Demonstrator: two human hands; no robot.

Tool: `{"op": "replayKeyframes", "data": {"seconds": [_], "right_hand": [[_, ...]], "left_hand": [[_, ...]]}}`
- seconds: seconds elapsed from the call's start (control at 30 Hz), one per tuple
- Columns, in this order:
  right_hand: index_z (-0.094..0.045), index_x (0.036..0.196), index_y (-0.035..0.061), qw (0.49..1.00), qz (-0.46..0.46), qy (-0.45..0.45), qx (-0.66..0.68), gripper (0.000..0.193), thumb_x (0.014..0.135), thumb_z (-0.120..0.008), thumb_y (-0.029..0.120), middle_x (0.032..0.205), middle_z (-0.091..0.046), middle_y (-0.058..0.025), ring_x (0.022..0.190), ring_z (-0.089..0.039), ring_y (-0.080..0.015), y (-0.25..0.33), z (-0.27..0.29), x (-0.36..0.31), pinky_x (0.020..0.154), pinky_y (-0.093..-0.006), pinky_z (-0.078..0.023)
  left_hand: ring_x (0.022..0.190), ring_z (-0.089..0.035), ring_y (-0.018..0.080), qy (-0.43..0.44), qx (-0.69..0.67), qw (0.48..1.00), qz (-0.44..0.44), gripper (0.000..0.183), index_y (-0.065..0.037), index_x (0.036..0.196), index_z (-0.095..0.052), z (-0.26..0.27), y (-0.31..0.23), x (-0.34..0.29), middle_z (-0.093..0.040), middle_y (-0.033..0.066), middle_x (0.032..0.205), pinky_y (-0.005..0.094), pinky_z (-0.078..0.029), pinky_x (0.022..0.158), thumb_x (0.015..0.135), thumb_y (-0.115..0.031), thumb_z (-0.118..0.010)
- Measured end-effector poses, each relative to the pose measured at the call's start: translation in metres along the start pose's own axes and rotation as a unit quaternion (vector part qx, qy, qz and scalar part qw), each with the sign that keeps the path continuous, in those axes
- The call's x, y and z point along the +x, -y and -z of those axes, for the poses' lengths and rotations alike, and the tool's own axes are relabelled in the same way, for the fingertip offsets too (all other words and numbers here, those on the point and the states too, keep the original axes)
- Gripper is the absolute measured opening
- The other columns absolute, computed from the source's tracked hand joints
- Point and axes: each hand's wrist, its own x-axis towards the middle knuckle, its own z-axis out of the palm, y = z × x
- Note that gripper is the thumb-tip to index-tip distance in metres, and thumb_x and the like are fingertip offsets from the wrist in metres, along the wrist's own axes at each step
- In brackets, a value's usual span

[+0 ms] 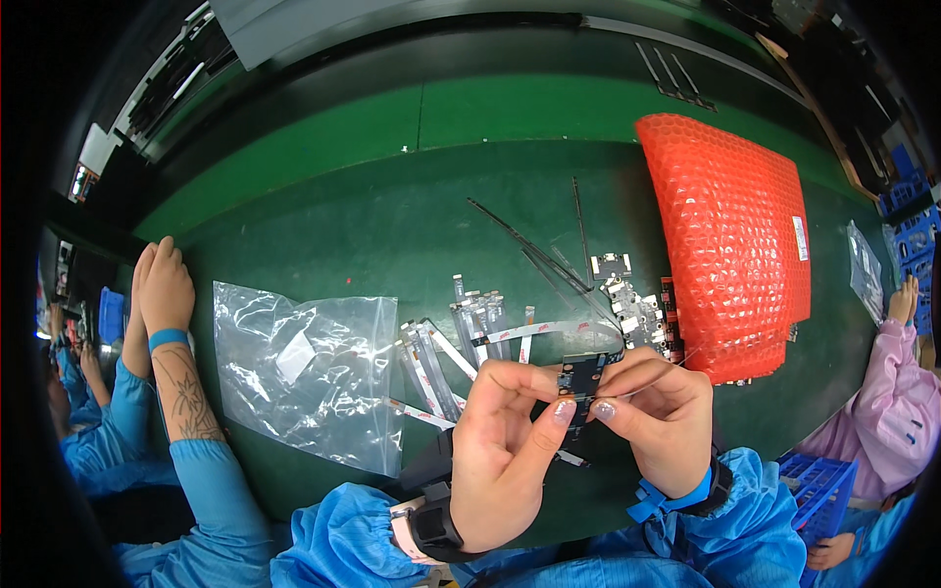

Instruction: The person attaches ribbon cables and small connectors to electronic circuit boards by hand.

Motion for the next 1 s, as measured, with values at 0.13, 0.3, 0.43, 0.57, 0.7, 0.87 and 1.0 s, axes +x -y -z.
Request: {"op": "replayKeyframes", "data": {"seconds": [0.13, 0.3, 0.43, 0.57, 0.7, 0.87, 1.0], "right_hand": [[-0.061, 0.085, -0.0083, 1.000, 0.012, -0.014, 0.012, 0.014, 0.072, -0.061, -0.014, 0.097, -0.055, -0.0128, 0.096, -0.058, -0.0228, -0.0016, -0.0020, -0.0007, 0.084, -0.0321, -0.050], [-0.061, 0.085, -0.0081, 1.000, 0.019, -0.008, 0.024, 0.015, 0.071, -0.061, -0.014, 0.102, -0.051, -0.0126, 0.098, -0.057, -0.0243, -0.0030, -0.0063, -0.0019, 0.083, -0.0325, -0.050], [-0.062, 0.085, -0.0077, 0.999, 0.032, 0.002, 0.030, 0.015, 0.071, -0.061, -0.014, 0.102, -0.051, -0.0121, 0.098, -0.056, -0.0243, -0.0045, -0.0053, -0.0021, 0.085, -0.0341, -0.048], [-0.062, 0.085, -0.0073, 0.999, 0.027, 0.017, 0.042, 0.015, 0.071, -0.062, -0.013, 0.102, -0.050, -0.0115, 0.097, -0.056, -0.0236, -0.0055, -0.0028, -0.0028, 0.087, -0.0355, -0.046], [-0.062, 0.085, -0.0070, 0.999, 0.018, 0.014, 0.044, 0.015, 0.071, -0.063, -0.012, 0.102, -0.050, -0.0111, 0.096, -0.056, -0.0227, -0.0054, -0.0035, -0.0035, 0.088, -0.0355, -0.046], [-0.062, 0.085, -0.0070, 0.998, 0.019, -0.006, 0.055, 0.015, 0.071, -0.063, -0.012, 0.101, -0.051, -0.0109, 0.095, -0.056, -0.0210, -0.0072, -0.0058, -0.0036, 0.086, -0.0336, -0.047], [-0.062, 0.085, -0.0070, 0.999, 0.033, -0.012, 0.033, 0.015, 0.071, -0.063, -0.012, 0.100, -0.051, -0.0115, 0.093, -0.055, -0.0193, -0.0052, -0.0069, -0.0041, 0.084, -0.0323, -0.048]], "left_hand": [[0.104, -0.052, 0.0218, 0.003, -0.009, 1.000, -0.002, 0.016, 0.000, 0.099, -0.037, -0.0023, -0.0012, -0.0008, -0.053, 0.0185, 0.105, 0.0341, -0.042, 0.092, 0.086, 0.007, -0.044], [0.105, -0.052, 0.0221, 0.008, 0.007, 1.000, -0.024, 0.017, 0.000, 0.099, -0.037, -0.0013, -0.0018, -0.0024, -0.053, 0.0199, 0.107, 0.0343, -0.041, 0.092, 0.086, 0.007, -0.043], [0.104, -0.050, 0.0194, 0.010, -0.011, 0.999, -0.034, 0.018, 0.001, 0.101, -0.038, -0.0032, -0.0009, -0.0042, -0.052, 0.0172, 0.107, 0.0322, -0.038, 0.092, 0.086, 0.006, -0.045], [0.103, -0.048, 0.0169, 0.019, -0.042, 0.998, -0.046, 0.019, 0.002, 0.103, -0.039, -0.0027, -0.0004, -0.0052, -0.051, 0.0147, 0.108, 0.0298, -0.036, 0.092, 0.086, 0.006, -0.047], [0.104, -0.047, 0.0169, 0.025, -0.034, 0.998, -0.043, 0.019, 0.002, 0.103, -0.038, -0.0040, -0.0005, -0.0058, -0.051, 0.0148, 0.108, 0.0293, -0.036, 0.092, 0.086, 0.007, -0.046], [0.091, -0.053, 0.0151, -0.003, 0.007, 0.999, -0.035, 0.019, -0.001, 0.100, -0.036, -0.0063, -0.0029, -0.0062, -0.052, 0.0151, 0.103, 0.0263, -0.043, 0.080, 0.086, 0.005, -0.047], [0.089, -0.052, 0.0135, 0.012, 0.013, 0.999, -0.042, 0.020, -0.001, 0.100, -0.036, -0.0070, -0.0072, -0.0066, -0.052, 0.0130, 0.100, 0.0253, -0.042, 0.079, 0.085, 0.005, -0.047]]}}
